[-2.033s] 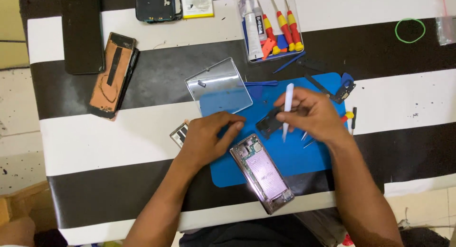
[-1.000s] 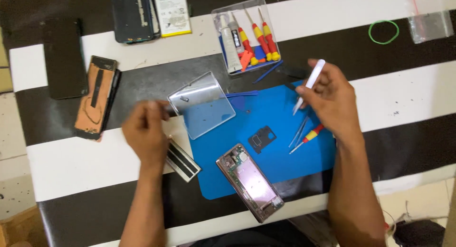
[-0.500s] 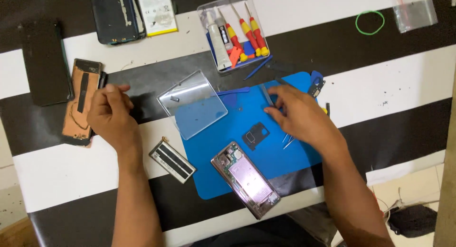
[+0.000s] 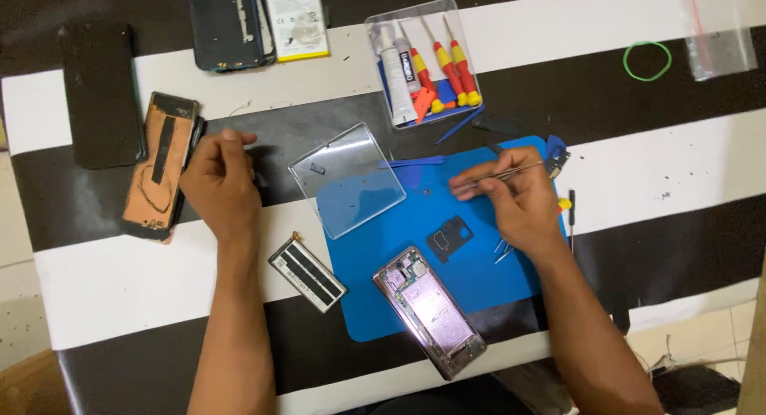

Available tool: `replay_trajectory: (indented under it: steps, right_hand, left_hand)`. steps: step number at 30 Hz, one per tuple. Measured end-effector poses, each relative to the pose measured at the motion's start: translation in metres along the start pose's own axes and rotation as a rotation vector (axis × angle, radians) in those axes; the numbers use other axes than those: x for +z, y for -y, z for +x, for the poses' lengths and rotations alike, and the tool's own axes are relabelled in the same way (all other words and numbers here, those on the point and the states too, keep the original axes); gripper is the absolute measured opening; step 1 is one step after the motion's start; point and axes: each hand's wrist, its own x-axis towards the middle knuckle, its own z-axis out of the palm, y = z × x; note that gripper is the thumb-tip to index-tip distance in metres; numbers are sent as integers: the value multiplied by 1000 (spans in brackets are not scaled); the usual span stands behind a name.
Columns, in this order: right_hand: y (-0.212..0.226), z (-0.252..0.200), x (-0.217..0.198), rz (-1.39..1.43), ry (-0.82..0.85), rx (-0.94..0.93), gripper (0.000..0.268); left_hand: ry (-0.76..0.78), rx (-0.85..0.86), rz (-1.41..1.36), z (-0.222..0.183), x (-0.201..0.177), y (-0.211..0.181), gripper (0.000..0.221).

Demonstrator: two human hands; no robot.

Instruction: A person is repairing a smartphone by using tweezers to place internal components and a screwdriver to fasten them.

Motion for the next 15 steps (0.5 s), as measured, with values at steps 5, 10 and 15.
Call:
replay_trajectory:
  steps: [5,10,15]
  right_hand:
    - [16,8,15,-75,-22,12,13]
    - [39,4,25,-152,-32,61,10]
    - [29,-11,34,-359,-113,-43,14]
  left_hand:
    - [9,7,44,2,2,-3,31]
    - [5,-23,48,4,1,-4,31]
    - [12,-1,86,1,2,-6,31]
